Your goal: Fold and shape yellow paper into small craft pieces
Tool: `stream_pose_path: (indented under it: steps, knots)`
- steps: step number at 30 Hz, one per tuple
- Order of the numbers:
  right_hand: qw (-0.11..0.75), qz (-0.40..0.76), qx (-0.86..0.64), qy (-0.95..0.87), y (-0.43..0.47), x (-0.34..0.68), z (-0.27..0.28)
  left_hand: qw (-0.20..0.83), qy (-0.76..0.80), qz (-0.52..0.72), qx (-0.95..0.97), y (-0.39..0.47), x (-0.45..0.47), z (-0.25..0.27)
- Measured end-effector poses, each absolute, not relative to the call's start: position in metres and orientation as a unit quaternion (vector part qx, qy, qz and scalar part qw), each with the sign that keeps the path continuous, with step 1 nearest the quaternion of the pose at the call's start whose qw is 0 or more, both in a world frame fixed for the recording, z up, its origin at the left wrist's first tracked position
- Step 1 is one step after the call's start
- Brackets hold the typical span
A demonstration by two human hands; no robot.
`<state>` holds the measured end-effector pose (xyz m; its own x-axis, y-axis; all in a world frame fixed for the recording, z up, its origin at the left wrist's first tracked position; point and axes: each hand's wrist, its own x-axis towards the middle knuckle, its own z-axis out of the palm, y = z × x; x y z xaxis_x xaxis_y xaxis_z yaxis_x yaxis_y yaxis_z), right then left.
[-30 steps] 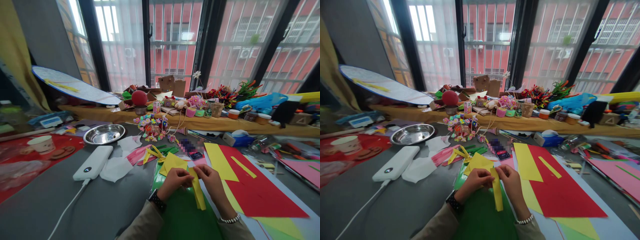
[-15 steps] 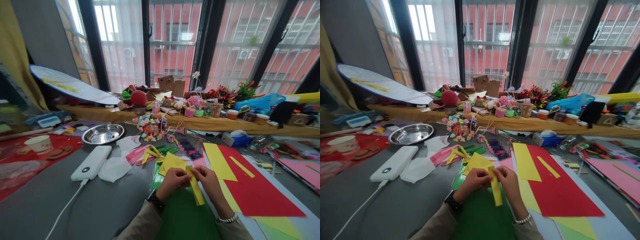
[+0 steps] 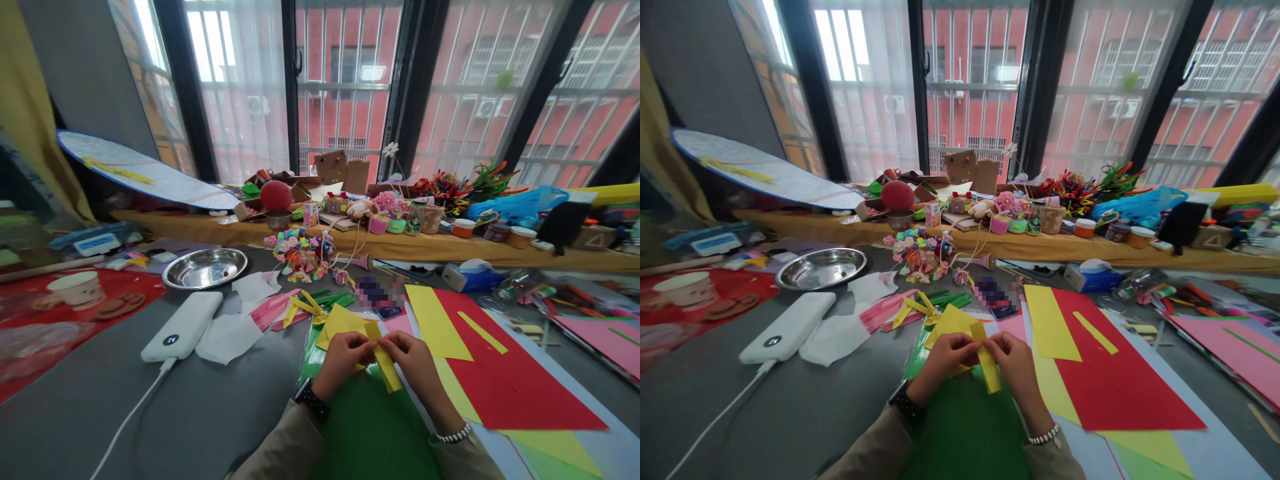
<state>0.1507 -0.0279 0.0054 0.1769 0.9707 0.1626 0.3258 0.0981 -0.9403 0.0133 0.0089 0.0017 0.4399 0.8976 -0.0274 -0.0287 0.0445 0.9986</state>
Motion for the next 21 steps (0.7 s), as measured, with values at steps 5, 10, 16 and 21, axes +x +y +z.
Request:
stream_pose_path:
  steps: [5,10,16,21]
  knots:
    - [0.514,0.351,-0.573,-0.533,-0.0292,0.1498,0.0066,0.634,0.364,0.374,0.571,0.0097,0.0118,0.0012]
    - [0.495,0.401,-0.553,-0.537,-0.0268,0.1508,0.0041,0.594,0.375,0.445,0.556,0.0094,0.0107,0.0081]
    - [0.503,0.374,-0.557,-0.544,-0.0277,0.15,0.0042,0.619,0.362,0.429,0.549,0.0085,0.0123,0.0087]
    - [0.496,0.423,-0.545,-0.527,-0.0281,0.1475,0.0073,0.581,0.375,0.466,0.553,0.0101,0.0102,0.006]
